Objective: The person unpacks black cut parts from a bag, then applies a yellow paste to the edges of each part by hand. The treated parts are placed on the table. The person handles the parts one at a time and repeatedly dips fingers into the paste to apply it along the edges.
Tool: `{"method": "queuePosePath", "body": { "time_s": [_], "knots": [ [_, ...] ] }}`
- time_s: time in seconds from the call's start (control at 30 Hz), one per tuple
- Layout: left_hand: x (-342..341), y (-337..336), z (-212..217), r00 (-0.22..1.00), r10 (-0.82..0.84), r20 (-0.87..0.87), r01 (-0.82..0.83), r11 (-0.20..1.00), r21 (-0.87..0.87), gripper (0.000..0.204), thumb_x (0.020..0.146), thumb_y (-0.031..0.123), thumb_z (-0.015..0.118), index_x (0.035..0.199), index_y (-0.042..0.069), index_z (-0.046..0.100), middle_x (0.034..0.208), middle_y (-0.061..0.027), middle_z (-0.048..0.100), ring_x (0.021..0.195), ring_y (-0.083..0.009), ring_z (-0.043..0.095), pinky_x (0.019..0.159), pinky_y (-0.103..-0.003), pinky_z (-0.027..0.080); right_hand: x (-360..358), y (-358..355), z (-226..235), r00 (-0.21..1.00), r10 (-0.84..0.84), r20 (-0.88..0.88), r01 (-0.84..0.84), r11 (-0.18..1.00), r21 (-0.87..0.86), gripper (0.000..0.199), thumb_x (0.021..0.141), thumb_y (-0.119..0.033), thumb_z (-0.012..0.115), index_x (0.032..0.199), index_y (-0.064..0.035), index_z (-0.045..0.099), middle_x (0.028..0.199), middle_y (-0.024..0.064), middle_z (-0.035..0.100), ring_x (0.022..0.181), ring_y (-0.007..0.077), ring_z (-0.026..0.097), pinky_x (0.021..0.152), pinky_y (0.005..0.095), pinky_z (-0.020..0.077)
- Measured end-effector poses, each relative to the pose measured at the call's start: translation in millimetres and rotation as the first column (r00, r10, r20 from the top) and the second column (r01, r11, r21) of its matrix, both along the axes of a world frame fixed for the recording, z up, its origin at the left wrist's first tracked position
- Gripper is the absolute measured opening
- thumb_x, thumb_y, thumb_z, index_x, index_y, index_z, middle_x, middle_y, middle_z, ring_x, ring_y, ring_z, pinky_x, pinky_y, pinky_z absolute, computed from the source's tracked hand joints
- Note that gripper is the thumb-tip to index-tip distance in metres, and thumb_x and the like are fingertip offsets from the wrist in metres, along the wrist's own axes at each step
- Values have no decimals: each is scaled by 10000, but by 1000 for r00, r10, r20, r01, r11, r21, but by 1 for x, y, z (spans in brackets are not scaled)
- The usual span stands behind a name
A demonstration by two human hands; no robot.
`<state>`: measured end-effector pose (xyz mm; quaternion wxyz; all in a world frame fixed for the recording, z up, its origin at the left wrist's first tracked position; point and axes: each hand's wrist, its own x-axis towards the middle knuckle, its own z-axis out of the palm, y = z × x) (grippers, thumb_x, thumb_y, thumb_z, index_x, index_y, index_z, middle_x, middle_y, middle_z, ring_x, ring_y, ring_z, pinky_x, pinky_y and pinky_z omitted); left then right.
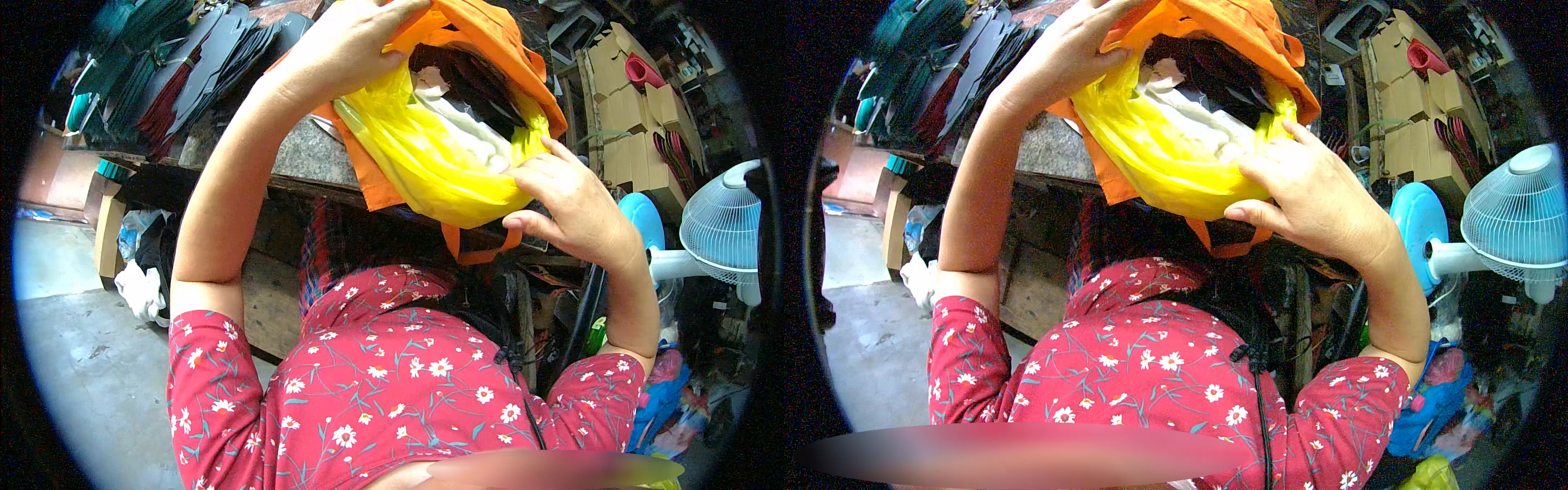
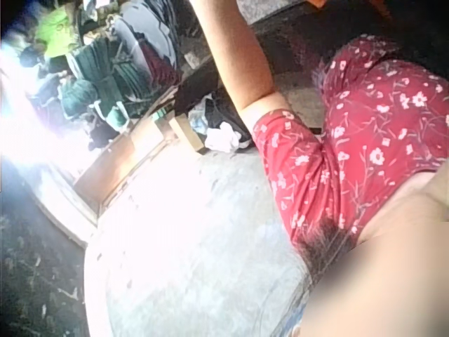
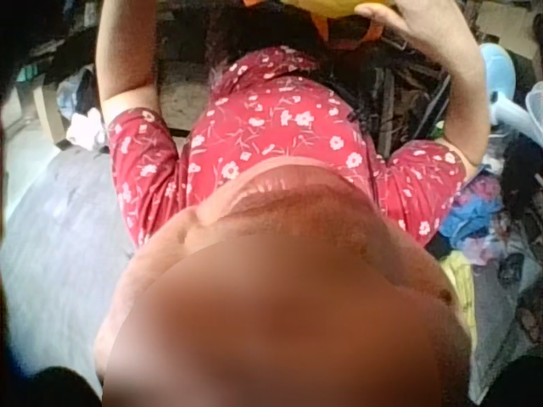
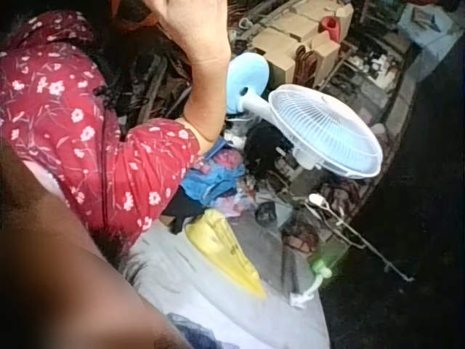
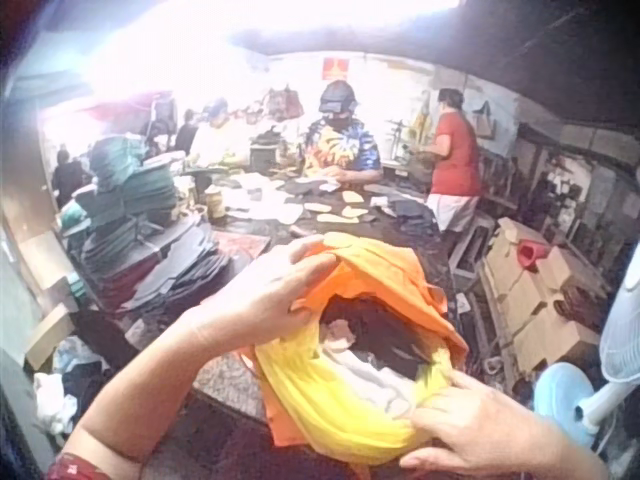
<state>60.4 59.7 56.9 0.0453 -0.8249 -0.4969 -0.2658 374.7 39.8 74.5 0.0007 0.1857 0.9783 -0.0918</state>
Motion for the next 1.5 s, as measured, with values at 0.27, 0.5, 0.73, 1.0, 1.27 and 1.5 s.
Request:
{"method": "queuePosePath", "body": {
  "time_s": [0.27, 0.5, 0.73, 1.0, 1.27, 1.5],
  "knots": [
    [21, -9, -1, 995, -96, 21, 95, 994, 50, 558, 813, 179, 710, 1334, 70, 542, 1427, -259, 428, 1304, -425, 437, 1094, -449, 365, 9, -2, 12, 998, -13, -57, 18, 997, 77, 460, 778, -359, 740, 1067, -15, 643, 970, 162, 641, 989, 360, 614, 1058, 493, 405],
    [55, -34, -32, 931, -269, -247, 262, 963, -60, 544, 852, 461, 650, 1313, 177, 606, 1515, -73, 413, 1436, -305, 309, 1173, -597, 129, 1, 15, 6, 946, -104, -308, 69, 990, -122, 314, 927, -252, 620, 1128, -12, 647, 1038, 150, 667, 1010, 310, 636, 915, 384, 486],
    [49, -32, -48, 923, -366, -119, 340, 920, -194, 446, 768, 300, 712, 1176, 136, 637, 1252, -49, 602, 1279, -269, 483, 1175, -574, 171, -20, 85, -44, 954, -136, -267, 172, 978, 117, 433, 832, -166, 719, 1217, -4, 602, 1101, 178, 668, 1030, 336, 642, 912, 369, 496],
    [41, -26, -51, 923, -379, -70, 367, 920, -139, 335, 774, 277, 718, 1083, 153, 680, 1143, -28, 645, 1195, -254, 541, 1155, -573, 243, -10, 143, -67, 906, -273, -323, 346, 918, 192, 438, 842, -107, 640, 1267, -50, 546, 1048, 252, 646, 965, 414, 640, 818, 438, 525],
    [40, -48, -46, 938, -223, -266, 236, 972, 15, 386, 802, 178, 679, 1185, 226, 679, 1448, -54, 494, 1371, -271, 425, 1165, -544, 253, -4, 101, -42, 923, -240, -300, 322, 909, 264, 495, 869, -263, 682, 1326, -116, 561, 1181, 188, 647, 1055, 345, 639, 908, 407, 514],
    [-7, -54, -35, 992, 105, 66, -117, 971, 209, 617, 843, 284, 651, 1434, 233, 480, 1558, -183, 284, 1420, -381, 303, 1169, -540, 215, 39, 90, -6, 921, -88, -379, 236, 901, 365, 963, 647, -550, 793, 1450, -145, 450, 1487, 128, 442, 1387, 349, 373, 1149, 458, 309]
  ]
}}
